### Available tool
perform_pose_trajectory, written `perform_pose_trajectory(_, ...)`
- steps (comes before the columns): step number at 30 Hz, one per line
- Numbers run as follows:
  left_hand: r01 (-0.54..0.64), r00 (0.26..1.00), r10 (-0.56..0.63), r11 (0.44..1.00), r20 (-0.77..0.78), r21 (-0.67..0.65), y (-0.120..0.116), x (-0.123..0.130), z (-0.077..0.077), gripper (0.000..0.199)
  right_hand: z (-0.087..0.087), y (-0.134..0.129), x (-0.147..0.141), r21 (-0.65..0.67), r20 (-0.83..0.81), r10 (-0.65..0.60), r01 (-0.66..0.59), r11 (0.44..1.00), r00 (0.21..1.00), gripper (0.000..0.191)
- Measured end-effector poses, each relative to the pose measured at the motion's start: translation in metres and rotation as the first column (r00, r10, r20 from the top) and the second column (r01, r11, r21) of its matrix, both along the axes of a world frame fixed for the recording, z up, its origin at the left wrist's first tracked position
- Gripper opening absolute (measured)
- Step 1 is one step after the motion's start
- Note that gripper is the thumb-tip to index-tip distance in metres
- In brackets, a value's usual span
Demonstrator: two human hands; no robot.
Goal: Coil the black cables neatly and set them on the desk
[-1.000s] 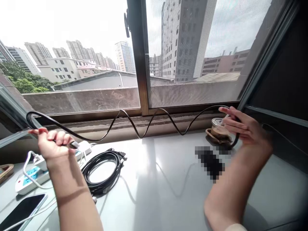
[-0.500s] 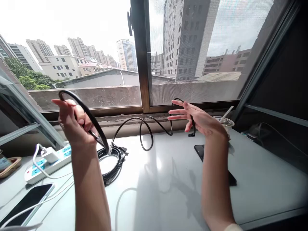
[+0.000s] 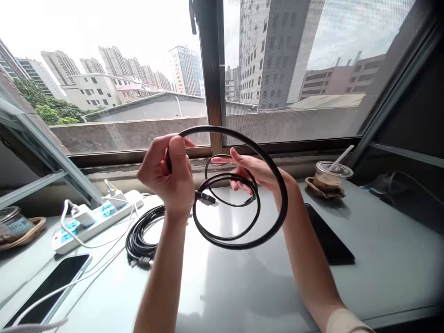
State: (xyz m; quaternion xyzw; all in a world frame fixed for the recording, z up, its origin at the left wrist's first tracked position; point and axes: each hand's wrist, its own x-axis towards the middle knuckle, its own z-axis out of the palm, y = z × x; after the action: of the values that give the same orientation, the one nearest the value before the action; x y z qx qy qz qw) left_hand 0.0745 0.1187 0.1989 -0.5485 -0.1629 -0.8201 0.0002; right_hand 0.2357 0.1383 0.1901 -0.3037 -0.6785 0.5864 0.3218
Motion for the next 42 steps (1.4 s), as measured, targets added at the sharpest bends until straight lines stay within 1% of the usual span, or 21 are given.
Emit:
perform_pose_trajectory(2, -0.026, 0.999, 0.026, 0.999, -0.019, 0.019, -0.002, -0.004, 0.002, 0.031, 0.004, -0.003, 0.005, 0.038, -0.12, -0.078, 0.083, 0.996, 0.99, 0.061)
perform_pose_trajectory(4, -0.02, 0.997, 0.02, 1.0, -0.073, 0.01, -0.003, -0.011, 0.004, 0.028, 0.006, -0.005, 0.009, 0.028, -0.211, -0.146, 0.155, 0.988, 0.966, 0.057)
perform_pose_trajectory(7, 0.012, 0.986, -0.012, 1.0, -0.168, 0.0, -0.005, -0.018, 0.009, 0.027, 0.006, -0.005, 0.011, -0.019, -0.247, -0.25, 0.253, 0.967, 0.936, 0.056)
perform_pose_trajectory(10, -0.01, 0.995, 0.011, 1.0, -0.097, 0.009, -0.011, -0.023, 0.014, 0.026, 0.005, -0.003, 0.008, 0.011, -0.242, -0.301, 0.313, 0.95, 0.922, 0.052)
perform_pose_trajectory(12, -0.031, 0.996, 0.029, 0.999, -0.079, -0.023, -0.017, -0.028, 0.016, 0.025, 0.005, -0.002, 0.007, 0.019, -0.275, -0.333, 0.352, 0.936, 0.902, 0.052)
perform_pose_trajectory(15, -0.015, 0.964, -0.03, 0.986, -0.266, -0.165, -0.022, -0.036, 0.018, 0.023, 0.007, -0.002, 0.008, -0.016, -0.348, -0.377, 0.396, 0.918, 0.859, 0.051)
perform_pose_trajectory(17, -0.034, 0.936, -0.046, 0.975, -0.348, -0.22, -0.022, -0.038, 0.018, 0.021, 0.009, -0.006, 0.01, -0.01, -0.319, -0.355, 0.372, 0.928, 0.879, 0.052)
perform_pose_trajectory(18, -0.051, 0.94, -0.024, 0.976, -0.34, -0.21, -0.021, -0.038, 0.018, 0.02, 0.009, -0.008, 0.011, 0.006, -0.27, -0.329, 0.343, 0.939, 0.905, 0.054)
perform_pose_trajectory(20, -0.085, 0.968, 0.051, 0.988, -0.247, -0.126, -0.018, -0.034, 0.016, 0.019, 0.01, -0.015, 0.009, 0.058, -0.142, -0.262, 0.272, 0.96, 0.955, 0.062)
perform_pose_trajectory(22, -0.115, 0.982, 0.106, 0.992, -0.158, -0.048, -0.016, -0.026, 0.013, 0.019, 0.01, -0.021, 0.003, 0.123, -0.035, -0.192, 0.195, 0.973, 0.981, 0.067)
perform_pose_trajectory(25, -0.15, 0.981, 0.146, 0.988, -0.125, -0.024, -0.018, -0.012, 0.008, 0.019, 0.008, -0.023, -0.005, 0.188, -0.016, -0.142, 0.142, 0.972, 0.99, 0.059)
perform_pose_trajectory(28, -0.155, 0.984, 0.151, 0.987, -0.09, -0.039, -0.024, -0.001, 0.007, 0.021, 0.001, -0.01, -0.007, 0.181, -0.081, -0.141, 0.154, 0.971, 0.987, 0.044)
perform_pose_trajectory(31, -0.134, 0.991, 0.133, 0.99, 0.025, 0.052, -0.029, -0.001, 0.011, 0.023, -0.01, 0.013, 0.001, 0.131, -0.167, -0.168, 0.191, 0.973, 0.971, 0.036)
perform_pose_trajectory(32, -0.128, 0.991, 0.124, 0.988, 0.05, 0.09, -0.03, -0.003, 0.013, 0.023, -0.014, 0.021, 0.006, 0.092, -0.197, -0.221, 0.242, 0.966, 0.955, 0.033)
perform_pose_trajectory(34, -0.103, 0.995, 0.102, 0.987, 0.02, 0.121, -0.03, -0.013, 0.017, 0.021, -0.018, 0.032, 0.015, 0.002, -0.245, -0.383, 0.395, 0.919, 0.891, 0.028)
perform_pose_trajectory(35, -0.07, 0.995, 0.075, 0.995, -0.06, 0.076, -0.03, -0.018, 0.018, 0.019, -0.018, 0.035, 0.02, -0.031, -0.266, -0.449, 0.459, 0.888, 0.853, 0.028)
perform_pose_trajectory(36, -0.034, 0.984, 0.033, 0.999, -0.177, -0.006, -0.029, -0.024, 0.019, 0.018, -0.017, 0.035, 0.024, -0.049, -0.287, -0.488, 0.496, 0.867, 0.824, 0.029)
perform_pose_trajectory(37, -0.013, 0.95, -0.027, 0.992, -0.312, -0.125, -0.027, -0.029, 0.019, 0.018, -0.014, 0.033, 0.028, -0.056, -0.304, -0.493, 0.502, 0.863, 0.815, 0.032)
perform_pose_trajectory(38, -0.025, 0.894, -0.097, 0.964, -0.437, -0.265, -0.025, -0.032, 0.018, 0.019, -0.01, 0.028, 0.03, -0.054, -0.312, -0.47, 0.479, 0.876, 0.826, 0.036)
perform_pose_trajectory(40, -0.13, 0.782, -0.207, 0.868, -0.588, -0.479, -0.019, -0.034, 0.014, 0.023, -0.002, 0.014, 0.032, -0.029, -0.29, -0.389, 0.398, 0.917, 0.874, 0.047)
perform_pose_trajectory(42, -0.244, 0.732, -0.231, 0.789, -0.641, -0.564, -0.011, -0.028, 0.008, 0.029, 0.006, -0.002, 0.028, 0.04, -0.211, -0.32, 0.335, 0.941, 0.924, 0.057)
